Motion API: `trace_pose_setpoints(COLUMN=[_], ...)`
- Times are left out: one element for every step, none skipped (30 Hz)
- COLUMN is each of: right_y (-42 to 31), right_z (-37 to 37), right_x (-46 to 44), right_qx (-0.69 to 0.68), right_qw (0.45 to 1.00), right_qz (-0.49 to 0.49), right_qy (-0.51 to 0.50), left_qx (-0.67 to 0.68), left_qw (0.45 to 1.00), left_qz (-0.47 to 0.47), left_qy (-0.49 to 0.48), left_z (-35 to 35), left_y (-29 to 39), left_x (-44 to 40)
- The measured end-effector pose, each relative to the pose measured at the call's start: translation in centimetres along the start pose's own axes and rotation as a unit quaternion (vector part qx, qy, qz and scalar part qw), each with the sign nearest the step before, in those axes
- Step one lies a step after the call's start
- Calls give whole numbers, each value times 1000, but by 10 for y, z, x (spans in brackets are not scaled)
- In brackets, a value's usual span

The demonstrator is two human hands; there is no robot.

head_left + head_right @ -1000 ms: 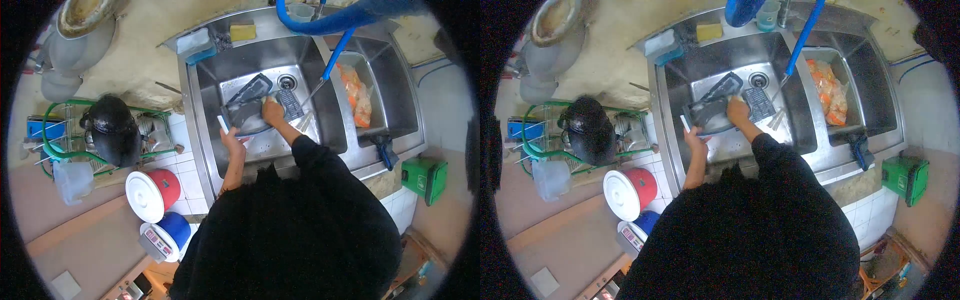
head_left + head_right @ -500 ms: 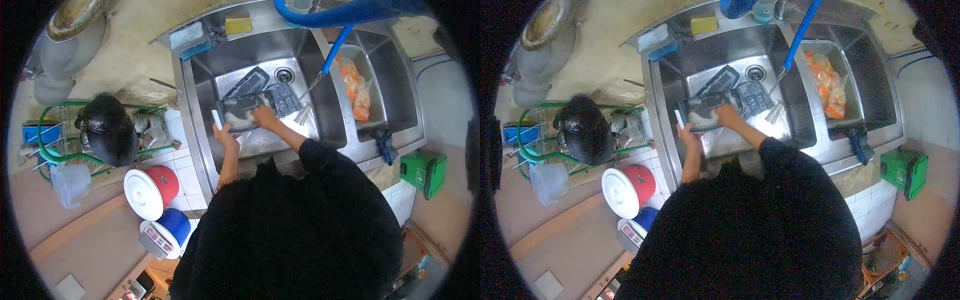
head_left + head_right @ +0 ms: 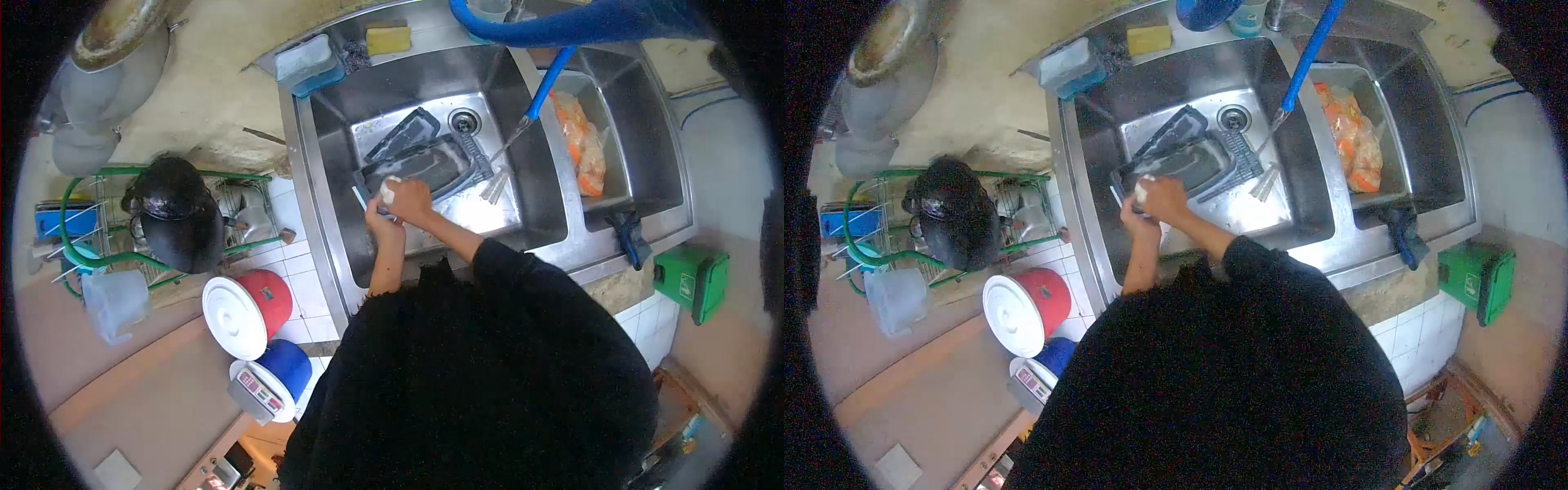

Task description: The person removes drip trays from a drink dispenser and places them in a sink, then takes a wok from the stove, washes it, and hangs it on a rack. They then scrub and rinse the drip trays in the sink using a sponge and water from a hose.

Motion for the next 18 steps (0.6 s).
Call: trace_pose_setpoints(right_y=[-3,-4,18,38,65,89,89,92,93,77,57,47,42,46,46,36,43,77], right_z=[7,12,15,22,40,52,48,53,58,45,31,5,-23,-30,-23,-3,13,11], right_x=[6,18,18,10,-14,-28,-32,-34,-34,-27,-7,10,20,23,30,38,25,-4], right_qx=[69,138,181,224,179,131,131,95,58,84,111,130,147,147,98,47,75,65], right_qw=[989,956,945,929,965,984,984,977,963,971,976,979,978,978,968,950,958,968], right_qz=[120,238,238,239,124,4,2,-30,-62,-26,12,55,98,100,149,196,149,23], right_qy=[50,98,135,173,147,118,118,188,256,221,184,146,108,110,176,237,234,239], left_qx=[55,110,112,109,105,98,90,80,127,125,126,128,98,98,129,160,129,132], left_qw=[998,992,992,989,984,977,967,955,917,917,932,946,936,936,931,924,941,940], left_qz=[27,53,53,96,140,185,229,273,375,376,333,288,338,336,342,348,313,314], left_qy=[-10,-19,-18,2,22,44,65,84,50,48,63,77,-20,-22,-18,-10,15,17], left_z=[-1,0,1,4,8,14,19,19,22,16,12,10,12,25,34,25,25,22], left_y=[-6,-13,-14,-23,-32,-42,-50,-58,-82,-84,-81,-76,-82,-84,-89,-81,-71,-67], left_x=[-5,-8,-7,-5,0,7,13,17,8,11,14,13,4,-9,-21,-7,7,17])
Point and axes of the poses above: each hand's wrist, its own x-axis away from the middle knuckle, its own z-axis out of the back of the hand, y = z × x, the point moved 8 cm from there along -x, towards the middle knuckle, and after that the axes turned 6 degrees about x, right-handed, at the moved point
